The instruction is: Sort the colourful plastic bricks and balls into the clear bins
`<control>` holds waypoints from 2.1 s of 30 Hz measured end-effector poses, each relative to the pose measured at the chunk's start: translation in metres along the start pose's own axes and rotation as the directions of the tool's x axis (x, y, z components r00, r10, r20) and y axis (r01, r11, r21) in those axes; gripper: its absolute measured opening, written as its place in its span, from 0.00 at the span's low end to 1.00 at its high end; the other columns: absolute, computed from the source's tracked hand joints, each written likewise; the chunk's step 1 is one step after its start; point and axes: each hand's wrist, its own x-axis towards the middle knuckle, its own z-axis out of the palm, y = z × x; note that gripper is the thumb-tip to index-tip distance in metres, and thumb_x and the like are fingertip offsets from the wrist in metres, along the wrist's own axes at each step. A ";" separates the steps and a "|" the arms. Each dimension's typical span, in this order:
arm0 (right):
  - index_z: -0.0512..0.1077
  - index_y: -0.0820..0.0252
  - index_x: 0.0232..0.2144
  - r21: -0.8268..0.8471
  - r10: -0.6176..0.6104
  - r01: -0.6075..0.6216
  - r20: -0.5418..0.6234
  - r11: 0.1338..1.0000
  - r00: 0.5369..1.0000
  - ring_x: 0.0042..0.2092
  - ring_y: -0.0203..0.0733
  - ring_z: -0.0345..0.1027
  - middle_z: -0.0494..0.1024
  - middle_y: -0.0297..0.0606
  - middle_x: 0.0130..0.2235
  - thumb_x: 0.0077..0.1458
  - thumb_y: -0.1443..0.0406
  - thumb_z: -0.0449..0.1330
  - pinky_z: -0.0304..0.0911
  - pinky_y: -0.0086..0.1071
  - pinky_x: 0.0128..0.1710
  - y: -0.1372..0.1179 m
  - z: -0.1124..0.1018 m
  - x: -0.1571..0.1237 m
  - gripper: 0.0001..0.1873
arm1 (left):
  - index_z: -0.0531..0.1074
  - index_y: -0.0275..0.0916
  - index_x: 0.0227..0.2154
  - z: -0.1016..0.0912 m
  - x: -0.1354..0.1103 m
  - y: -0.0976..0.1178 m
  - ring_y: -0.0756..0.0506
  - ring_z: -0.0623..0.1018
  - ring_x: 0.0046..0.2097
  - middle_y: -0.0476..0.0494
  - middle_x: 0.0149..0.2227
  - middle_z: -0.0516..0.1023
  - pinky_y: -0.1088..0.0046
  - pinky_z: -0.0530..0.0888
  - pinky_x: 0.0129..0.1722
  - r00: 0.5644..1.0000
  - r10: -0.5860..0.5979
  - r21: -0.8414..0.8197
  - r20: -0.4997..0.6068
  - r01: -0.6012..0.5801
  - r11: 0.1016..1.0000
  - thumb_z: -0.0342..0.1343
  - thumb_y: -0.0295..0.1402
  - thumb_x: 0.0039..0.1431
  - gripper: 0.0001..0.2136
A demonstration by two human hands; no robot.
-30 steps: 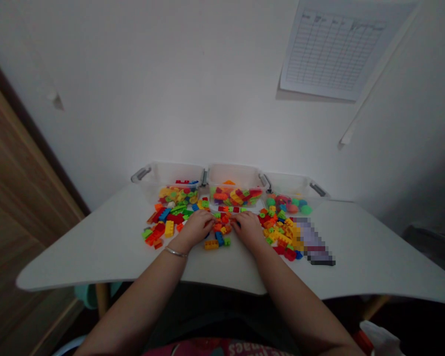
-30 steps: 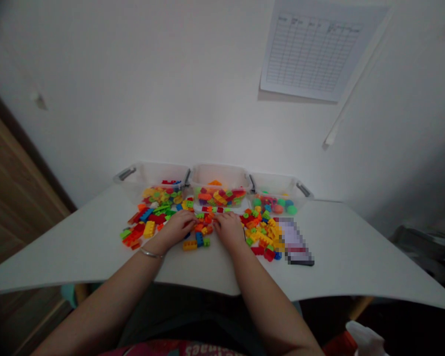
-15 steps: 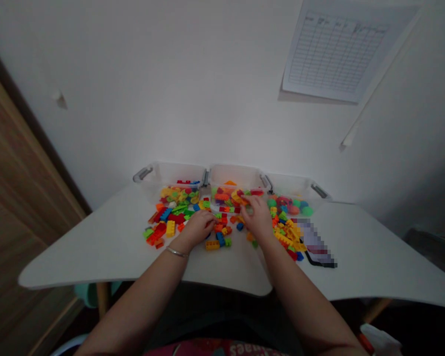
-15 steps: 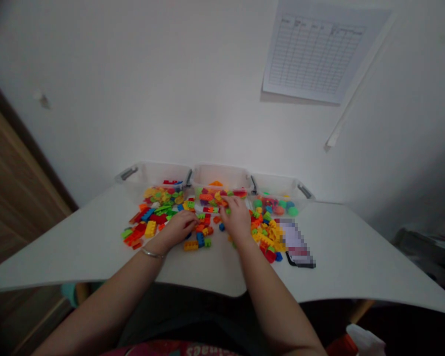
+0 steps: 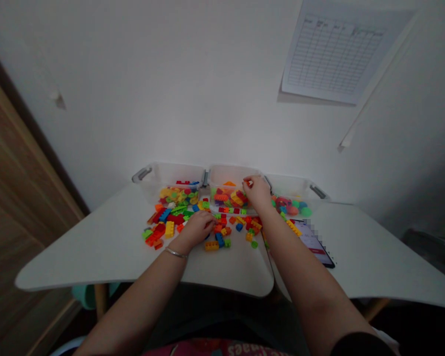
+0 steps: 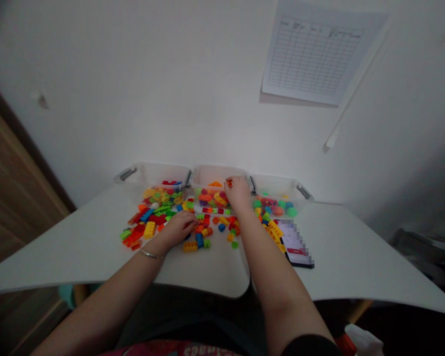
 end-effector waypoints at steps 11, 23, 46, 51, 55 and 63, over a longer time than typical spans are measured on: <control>0.77 0.61 0.32 -0.172 -0.057 0.082 0.143 0.982 0.988 0.40 0.44 0.71 0.80 0.44 0.36 0.61 0.64 0.49 0.63 0.36 0.44 -0.003 -0.006 -0.009 0.17 | 0.77 0.38 0.33 0.000 0.001 -0.001 0.44 0.74 0.41 0.41 0.36 0.79 0.66 0.70 0.46 1.000 0.005 0.003 0.002 -0.005 1.000 0.50 0.29 0.60 0.10; 0.75 0.61 0.41 0.331 -0.050 0.089 -0.126 0.939 0.991 0.47 0.45 0.70 0.78 0.44 0.44 0.57 0.62 0.49 0.63 0.40 0.50 0.001 -0.011 -0.015 0.17 | 0.77 0.39 0.34 0.001 0.000 -0.002 0.45 0.75 0.42 0.42 0.37 0.79 0.66 0.70 0.46 1.000 0.006 -0.004 -0.007 -0.006 1.000 0.49 0.30 0.61 0.10; 0.75 0.57 0.41 -0.111 -0.183 0.226 0.310 0.968 0.933 0.52 0.50 0.63 0.77 0.42 0.46 0.53 0.64 0.60 0.59 0.42 0.55 0.024 0.006 -0.120 0.12 | 0.77 0.39 0.33 0.007 0.002 0.001 0.44 0.74 0.43 0.42 0.36 0.79 0.65 0.69 0.48 0.999 0.016 -0.004 -0.029 -0.016 1.000 0.49 0.31 0.62 0.11; 0.76 0.57 0.42 -0.095 -0.183 0.223 0.314 0.970 0.931 0.52 0.48 0.63 0.76 0.41 0.47 0.55 0.67 0.58 0.59 0.41 0.55 0.026 0.007 -0.121 0.13 | 0.77 0.39 0.33 0.007 0.002 0.001 0.44 0.74 0.43 0.41 0.36 0.79 0.65 0.69 0.48 0.999 0.018 -0.007 -0.032 -0.018 1.000 0.49 0.31 0.61 0.10; 0.77 0.56 0.41 -0.076 -0.196 0.229 0.306 0.970 0.932 0.53 0.47 0.63 0.77 0.41 0.46 0.54 0.68 0.59 0.58 0.41 0.57 0.023 0.006 -0.122 0.12 | 0.77 0.39 0.33 0.008 0.002 0.000 0.44 0.74 0.43 0.42 0.36 0.79 0.65 0.69 0.48 0.999 0.020 -0.007 -0.036 -0.021 1.000 0.49 0.31 0.61 0.11; 0.76 0.55 0.45 -0.104 -0.213 0.264 0.351 0.959 0.912 0.51 0.48 0.63 0.77 0.40 0.45 0.54 0.68 0.59 0.59 0.40 0.55 0.016 0.005 -0.123 0.15 | 0.77 0.39 0.33 0.009 0.002 -0.003 0.44 0.74 0.43 0.41 0.37 0.79 0.65 0.69 0.48 0.999 0.022 0.002 -0.035 -0.022 1.000 0.49 0.31 0.61 0.10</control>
